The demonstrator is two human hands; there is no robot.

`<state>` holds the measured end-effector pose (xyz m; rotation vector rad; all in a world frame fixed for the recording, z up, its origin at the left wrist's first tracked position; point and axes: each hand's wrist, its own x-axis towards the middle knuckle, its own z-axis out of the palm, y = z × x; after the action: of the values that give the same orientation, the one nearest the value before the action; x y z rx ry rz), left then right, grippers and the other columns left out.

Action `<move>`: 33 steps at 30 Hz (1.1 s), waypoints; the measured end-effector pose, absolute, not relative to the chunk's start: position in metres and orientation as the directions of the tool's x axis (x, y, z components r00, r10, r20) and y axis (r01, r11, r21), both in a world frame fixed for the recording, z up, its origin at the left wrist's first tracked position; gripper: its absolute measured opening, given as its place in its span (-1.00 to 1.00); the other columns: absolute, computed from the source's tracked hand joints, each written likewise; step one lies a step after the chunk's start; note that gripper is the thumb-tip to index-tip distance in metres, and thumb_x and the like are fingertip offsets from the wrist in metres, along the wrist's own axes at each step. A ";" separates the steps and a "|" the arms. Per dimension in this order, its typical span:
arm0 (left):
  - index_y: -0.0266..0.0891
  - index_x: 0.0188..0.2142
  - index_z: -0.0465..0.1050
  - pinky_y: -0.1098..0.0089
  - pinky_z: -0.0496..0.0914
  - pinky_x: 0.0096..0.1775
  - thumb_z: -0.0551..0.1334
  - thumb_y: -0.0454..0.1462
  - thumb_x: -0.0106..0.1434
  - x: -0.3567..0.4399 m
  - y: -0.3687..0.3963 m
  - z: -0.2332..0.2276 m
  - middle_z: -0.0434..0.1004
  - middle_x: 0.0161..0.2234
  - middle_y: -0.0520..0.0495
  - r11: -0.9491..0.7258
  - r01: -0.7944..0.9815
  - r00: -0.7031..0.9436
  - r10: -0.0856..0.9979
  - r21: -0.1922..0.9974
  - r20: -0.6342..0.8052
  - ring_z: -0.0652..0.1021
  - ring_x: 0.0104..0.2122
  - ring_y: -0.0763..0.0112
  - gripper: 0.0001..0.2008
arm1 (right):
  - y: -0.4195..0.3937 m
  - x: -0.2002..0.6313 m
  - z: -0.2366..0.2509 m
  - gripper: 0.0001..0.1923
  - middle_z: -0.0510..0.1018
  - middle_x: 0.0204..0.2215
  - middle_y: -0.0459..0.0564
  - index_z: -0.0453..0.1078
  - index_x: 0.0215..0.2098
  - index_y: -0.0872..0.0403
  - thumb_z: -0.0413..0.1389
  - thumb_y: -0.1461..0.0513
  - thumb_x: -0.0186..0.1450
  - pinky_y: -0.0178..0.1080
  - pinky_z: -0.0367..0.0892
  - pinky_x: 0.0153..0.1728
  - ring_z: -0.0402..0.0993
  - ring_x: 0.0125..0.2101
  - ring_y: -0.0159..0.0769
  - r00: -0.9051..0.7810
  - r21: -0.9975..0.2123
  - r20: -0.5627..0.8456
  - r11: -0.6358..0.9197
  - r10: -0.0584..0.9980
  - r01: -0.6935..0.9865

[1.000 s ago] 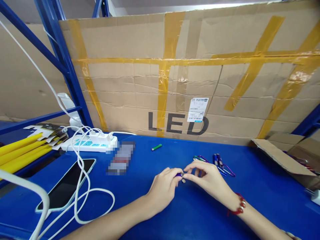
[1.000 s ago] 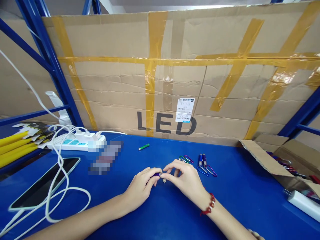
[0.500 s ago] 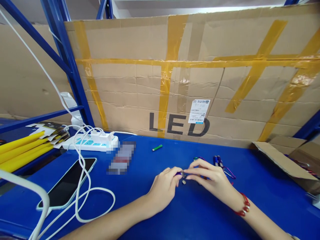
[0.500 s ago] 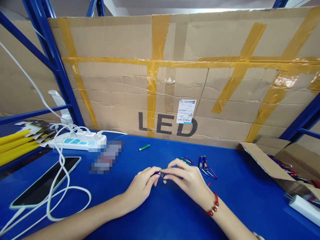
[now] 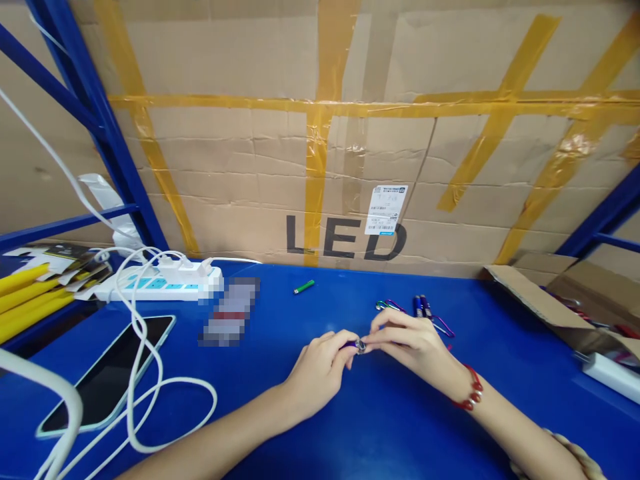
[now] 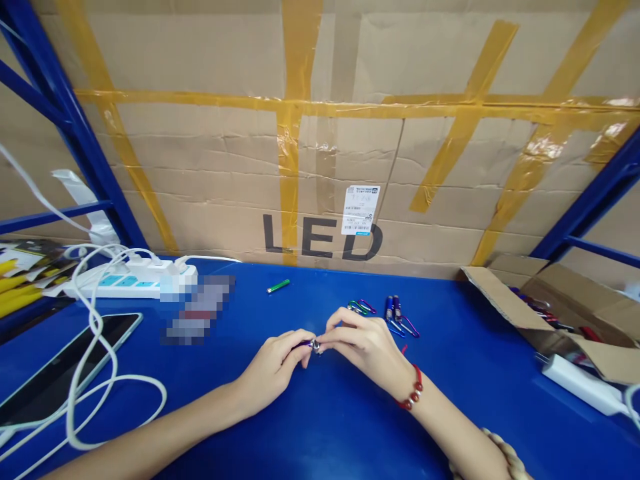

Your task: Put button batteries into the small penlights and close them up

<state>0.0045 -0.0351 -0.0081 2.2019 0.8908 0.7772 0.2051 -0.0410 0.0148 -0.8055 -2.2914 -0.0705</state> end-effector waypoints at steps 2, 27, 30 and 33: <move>-0.23 -0.31 0.31 0.49 0.20 -0.25 -0.07 -0.32 0.34 0.004 -0.035 -0.008 0.39 -0.44 0.06 -0.580 0.350 0.624 0.730 0.736 0.279 0.40 -0.35 0.48 -0.79 | -0.042 0.205 0.017 -0.82 0.43 -0.39 -0.01 0.49 -0.35 0.06 0.05 0.23 0.29 -0.43 0.26 -0.41 0.37 -0.45 -0.51 -0.561 -0.208 0.619 0.803 0.550 0.558; -0.29 -0.34 0.36 0.53 0.33 -0.26 0.13 -0.38 0.25 0.004 -0.038 -0.009 0.47 -0.38 -0.01 -0.775 0.221 0.456 0.619 0.592 0.640 0.46 -0.34 0.50 -0.94 | -0.050 0.189 0.025 -0.72 0.37 -0.54 -0.03 0.35 -0.61 0.17 0.19 0.13 0.10 -0.38 0.22 -0.50 0.29 -0.53 -0.46 -0.333 -0.790 0.293 0.423 0.896 0.443; -0.31 -0.34 0.38 0.53 0.33 -0.26 0.15 -0.38 0.24 0.004 -0.038 -0.007 0.47 -0.38 -0.01 -0.777 0.235 0.440 0.620 0.584 0.649 0.46 -0.35 0.49 -0.95 | -0.048 0.189 0.023 -0.73 0.36 -0.54 -0.04 0.36 -0.61 0.18 0.21 0.14 0.08 -0.40 0.20 -0.52 0.26 -0.55 -0.48 -0.324 -0.835 0.252 0.375 0.912 0.404; -0.29 -0.27 0.42 0.53 0.32 -0.24 0.14 -0.37 0.25 0.004 -0.038 -0.005 0.49 -0.34 -0.01 -0.761 0.245 0.457 0.637 0.601 0.620 0.46 -0.32 0.49 -0.90 | -0.046 0.190 0.021 -0.72 0.34 -0.54 -0.06 0.36 -0.60 0.20 0.26 0.14 0.03 -0.41 0.17 -0.55 0.23 -0.57 -0.51 -0.320 -0.886 0.197 0.308 0.927 0.347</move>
<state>0.0041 -0.0377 -0.0052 2.2819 0.7400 1.2375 0.1900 -0.0457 0.0207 -1.1377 -1.8303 0.9838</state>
